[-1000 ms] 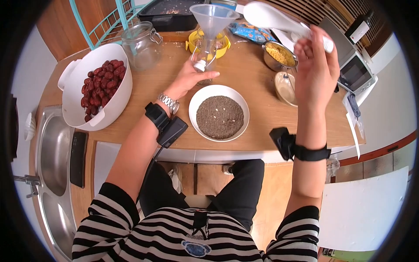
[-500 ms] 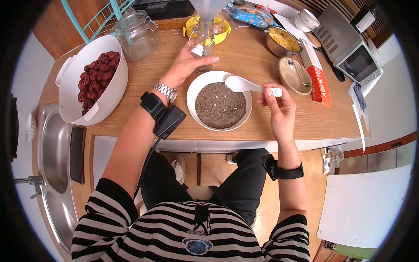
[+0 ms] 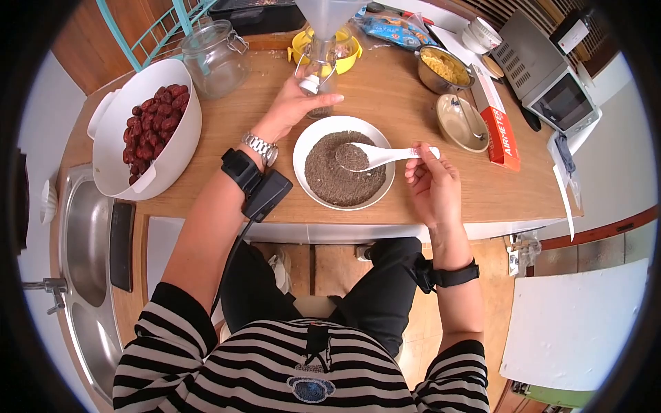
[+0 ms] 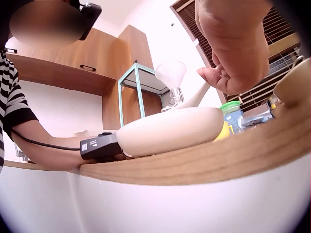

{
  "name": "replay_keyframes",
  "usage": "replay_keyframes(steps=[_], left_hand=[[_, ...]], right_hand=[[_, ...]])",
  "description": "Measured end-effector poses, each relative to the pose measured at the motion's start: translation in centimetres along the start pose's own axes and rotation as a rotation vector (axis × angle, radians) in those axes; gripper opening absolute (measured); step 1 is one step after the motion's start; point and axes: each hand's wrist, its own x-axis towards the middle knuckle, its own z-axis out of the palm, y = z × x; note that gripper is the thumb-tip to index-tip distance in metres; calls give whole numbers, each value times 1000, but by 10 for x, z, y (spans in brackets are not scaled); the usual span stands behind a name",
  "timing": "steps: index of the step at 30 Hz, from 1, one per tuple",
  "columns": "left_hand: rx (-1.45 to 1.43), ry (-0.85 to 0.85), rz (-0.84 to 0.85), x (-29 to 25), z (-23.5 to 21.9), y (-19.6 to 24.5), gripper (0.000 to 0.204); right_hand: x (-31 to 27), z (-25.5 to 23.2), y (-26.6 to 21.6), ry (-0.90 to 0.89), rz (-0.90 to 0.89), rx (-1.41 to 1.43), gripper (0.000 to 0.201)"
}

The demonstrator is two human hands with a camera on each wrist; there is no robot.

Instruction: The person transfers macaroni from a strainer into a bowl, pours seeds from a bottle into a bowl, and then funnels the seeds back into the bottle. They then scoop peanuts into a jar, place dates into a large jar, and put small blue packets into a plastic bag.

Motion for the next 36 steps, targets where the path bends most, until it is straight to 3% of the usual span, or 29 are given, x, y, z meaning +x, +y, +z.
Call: replay_keyframes(steps=[2, 7, 9, 11, 18, 21, 23, 30, 36], left_hand=[[17, 26, 70, 1, 0, -4, 65], [3, 23, 54, -1, 1, 0, 62], [-78, 13, 53, 1, 1, -5, 75], [-72, 12, 48, 2, -1, -7, 77], [-46, 10, 19, 1, -1, -3, 80], [-39, 10, 43, 0, 0, -2, 82], [-44, 6, 42, 0, 0, -3, 83], [-27, 15, 26, 0, 0, -1, 82], [14, 34, 30, -3, 1, 6, 79]], right_hand=[[0, 3, -11, -15, -25, 8, 17], [3, 22, -48, -50, -76, 58, 17], [7, 30, -66, -90, -117, 67, 17], [15, 34, -86, -154, -91, 144, 16], [51, 71, -141, -188, -253, 199, 15], [65, 90, -143, -98, -341, 166, 14], [75, 96, -141, -134, -326, 160, 16], [67, 112, -115, -275, -655, -302, 25], [42, 89, -119, -205, -865, -216, 25]])
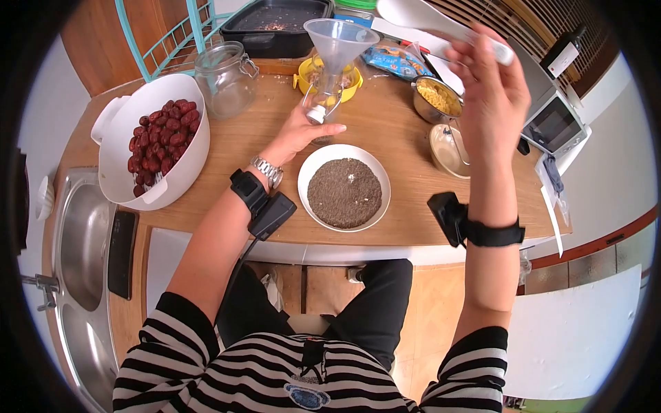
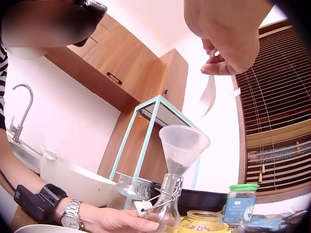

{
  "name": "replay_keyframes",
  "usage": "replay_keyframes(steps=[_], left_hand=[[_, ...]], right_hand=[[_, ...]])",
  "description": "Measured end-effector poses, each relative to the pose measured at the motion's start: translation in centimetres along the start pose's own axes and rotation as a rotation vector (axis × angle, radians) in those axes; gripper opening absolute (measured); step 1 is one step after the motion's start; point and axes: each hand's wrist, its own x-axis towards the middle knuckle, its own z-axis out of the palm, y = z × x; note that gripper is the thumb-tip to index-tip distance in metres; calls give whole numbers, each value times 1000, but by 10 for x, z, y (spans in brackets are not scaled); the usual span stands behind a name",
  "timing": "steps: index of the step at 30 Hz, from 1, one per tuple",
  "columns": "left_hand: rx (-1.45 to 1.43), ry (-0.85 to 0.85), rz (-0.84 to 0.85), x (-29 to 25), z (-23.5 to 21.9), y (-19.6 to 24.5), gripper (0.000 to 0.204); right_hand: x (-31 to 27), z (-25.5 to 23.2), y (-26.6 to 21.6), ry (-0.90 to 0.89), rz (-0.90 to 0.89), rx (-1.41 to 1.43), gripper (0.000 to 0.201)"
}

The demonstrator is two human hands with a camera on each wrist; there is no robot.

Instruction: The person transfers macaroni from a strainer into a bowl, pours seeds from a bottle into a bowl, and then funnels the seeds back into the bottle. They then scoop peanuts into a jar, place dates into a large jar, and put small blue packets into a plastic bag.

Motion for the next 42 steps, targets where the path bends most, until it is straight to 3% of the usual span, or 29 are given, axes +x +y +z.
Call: replay_keyframes(steps=[4, 10, 17, 20, 24, 33, 39, 42], left_hand=[[-17, -2, 35, 2, 0, -5, 78], [14, -2, -17, 2, -1, -5, 78], [30, -4, -30, 3, -2, -7, 78], [4, -13, -23, 2, -1, -6, 76], [-13, -25, -22, 1, -1, -5, 75], [23, -21, -19, 1, -1, -4, 79], [-24, -19, -19, 4, -2, -12, 87], [-23, -20, -31, 3, -2, -8, 85]], right_hand=[[-38, -26, -5, 81, 51, 1, 22], [-116, -46, 18, -21, 347, -292, 16], [-152, -53, 30, -56, 439, -316, 16], [-162, -45, 37, 115, 632, -77, 17], [-165, -39, 45, 207, 819, 122, 17], [-137, -45, 36, 220, 762, 220, 17], [-81, -43, 14, 221, 712, 296, 18], [-47, -43, 4, 190, 598, 369, 18]])
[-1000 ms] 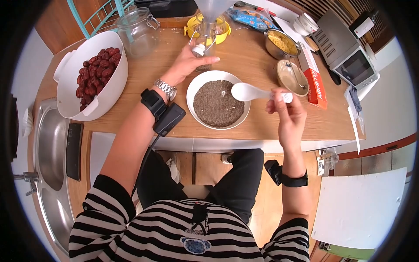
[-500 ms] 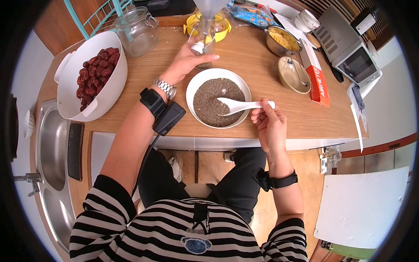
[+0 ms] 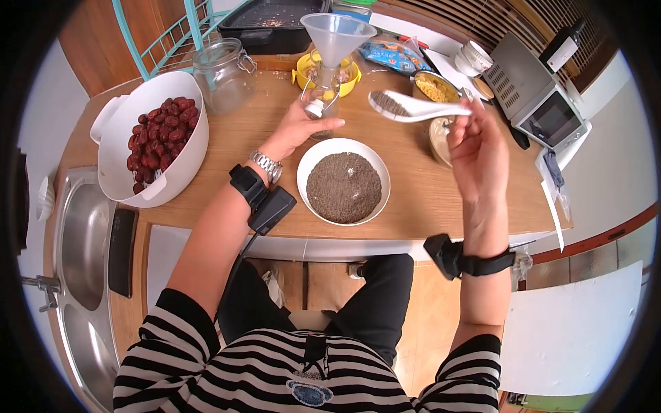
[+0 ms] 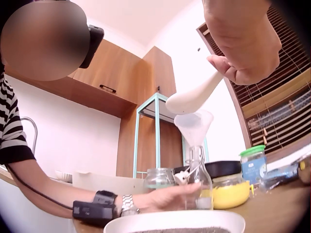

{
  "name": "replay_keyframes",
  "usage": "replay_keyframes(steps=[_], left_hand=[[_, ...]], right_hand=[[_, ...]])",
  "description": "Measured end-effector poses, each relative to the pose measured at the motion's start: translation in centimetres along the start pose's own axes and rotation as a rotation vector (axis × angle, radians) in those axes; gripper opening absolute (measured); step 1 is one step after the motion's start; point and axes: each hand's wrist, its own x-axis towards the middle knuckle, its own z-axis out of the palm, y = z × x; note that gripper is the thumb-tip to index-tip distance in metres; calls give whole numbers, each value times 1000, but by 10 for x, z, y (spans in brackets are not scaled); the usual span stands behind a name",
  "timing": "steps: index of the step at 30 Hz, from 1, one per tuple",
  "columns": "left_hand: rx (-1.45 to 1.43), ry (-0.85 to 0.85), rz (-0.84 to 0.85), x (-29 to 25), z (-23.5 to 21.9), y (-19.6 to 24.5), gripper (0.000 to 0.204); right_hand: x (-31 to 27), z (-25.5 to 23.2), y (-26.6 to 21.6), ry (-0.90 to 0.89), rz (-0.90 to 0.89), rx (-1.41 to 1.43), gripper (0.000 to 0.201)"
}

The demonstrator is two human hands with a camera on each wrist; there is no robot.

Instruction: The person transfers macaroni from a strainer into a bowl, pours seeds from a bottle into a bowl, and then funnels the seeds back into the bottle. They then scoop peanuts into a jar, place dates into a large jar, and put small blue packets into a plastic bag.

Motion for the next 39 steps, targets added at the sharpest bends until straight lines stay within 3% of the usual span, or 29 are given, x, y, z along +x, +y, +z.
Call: replay_keyframes(steps=[1, 5, 7, 15, 18, 21, 26, 32, 39], left_hand=[[4, -3, -13, -1, 0, 3, 84], [26, 6, 26, 0, 0, 0, 82], [51, 32, 49, 1, 0, -2, 70], [44, 19, 58, -1, 1, 1, 73], [18, 9, 62, -2, 2, 3, 72], [-6, 16, 64, -2, 2, 3, 80], [16, -5, 18, -1, 0, 1, 80], [63, 23, 16, 1, 0, -1, 79], [54, 0, 57, -2, 2, 2, 72]], right_hand=[[10, 2, -8, -64, -31, 10, 18], [43, 26, -28, -15, -147, 41, 17], [61, 30, -31, -60, -139, 69, 16], [61, 73, 1, -157, -314, -313, 19], [53, 70, 5, -232, -606, -602, 22], [39, 60, -6, -192, -721, -503, 24], [-1, 23, -4, -88, -649, -282, 22], [-39, -34, 53, 5, -289, -490, 18], [-52, -52, 85, -42, -149, -581, 19]])
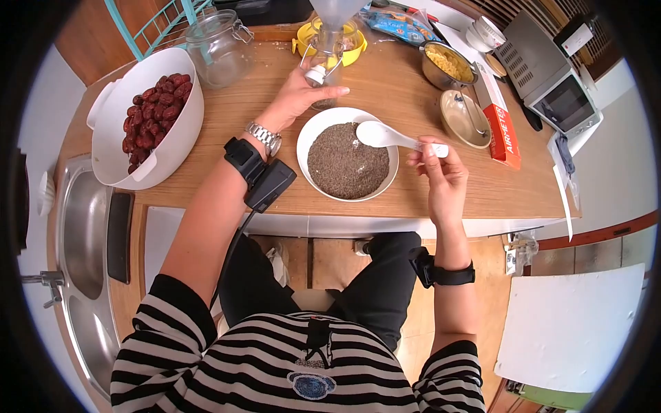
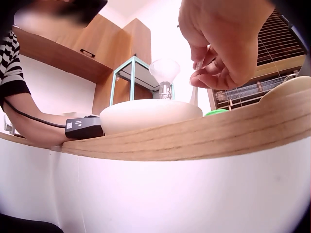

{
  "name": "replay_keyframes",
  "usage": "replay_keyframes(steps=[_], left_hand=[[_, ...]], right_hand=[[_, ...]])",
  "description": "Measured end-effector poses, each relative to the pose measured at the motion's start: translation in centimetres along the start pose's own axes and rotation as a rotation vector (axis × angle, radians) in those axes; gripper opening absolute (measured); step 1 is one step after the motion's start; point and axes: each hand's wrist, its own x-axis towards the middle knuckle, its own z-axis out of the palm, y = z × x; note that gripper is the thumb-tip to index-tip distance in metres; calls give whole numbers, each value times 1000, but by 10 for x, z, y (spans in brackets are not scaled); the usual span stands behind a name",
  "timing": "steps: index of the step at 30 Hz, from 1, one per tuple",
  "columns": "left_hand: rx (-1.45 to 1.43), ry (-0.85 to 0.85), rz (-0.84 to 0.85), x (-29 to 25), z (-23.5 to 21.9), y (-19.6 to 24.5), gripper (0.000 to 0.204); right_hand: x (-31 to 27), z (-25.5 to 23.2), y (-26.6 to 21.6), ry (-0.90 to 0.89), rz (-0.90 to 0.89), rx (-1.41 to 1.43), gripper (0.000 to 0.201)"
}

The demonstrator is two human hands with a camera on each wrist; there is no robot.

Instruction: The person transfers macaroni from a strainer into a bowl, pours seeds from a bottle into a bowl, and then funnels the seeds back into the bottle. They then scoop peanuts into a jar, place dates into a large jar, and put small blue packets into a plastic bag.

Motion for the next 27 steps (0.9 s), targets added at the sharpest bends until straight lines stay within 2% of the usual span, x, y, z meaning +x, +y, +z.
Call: replay_keyframes(steps=[2, 4, 6, 8, 12, 16, 18, 22, 24, 27], left_hand=[[-2, -4, -2, 0, 0, -1, 72], [-6, -8, -3, 1, -1, -3, 72], [5, 3, -4, 2, -1, -4, 71], [-29, -5, -19, 2, -1, -4, 73], [-68, -11, -43, -1, 0, 1, 74], [-50, -5, -31, 0, 0, 0, 71], [-51, 4, -36, -1, 0, 1, 68], [-39, 18, -48, -3, 2, 7, 68], [-45, 13, -61, -1, 0, 1, 74], [-30, 16, -53, 0, -1, -2, 77]], right_hand=[[-3, 4, 2, -18, 26, -12, 18], [-6, 9, 3, -31, 161, 95, 18], [-10, 14, 1, -17, 204, 167, 18], [-13, 15, 1, -25, 348, 245, 19], [-13, 13, 3, 40, 436, 362, 19], [-7, 7, -5, 75, 451, 429, 18], [-1, 3, -12, 95, 401, 408, 19], [18, 2, -43, 118, 335, 456, 19], [31, 4, -66, 146, 307, 487, 19], [60, -3, -90, 64, 199, 590, 19]])
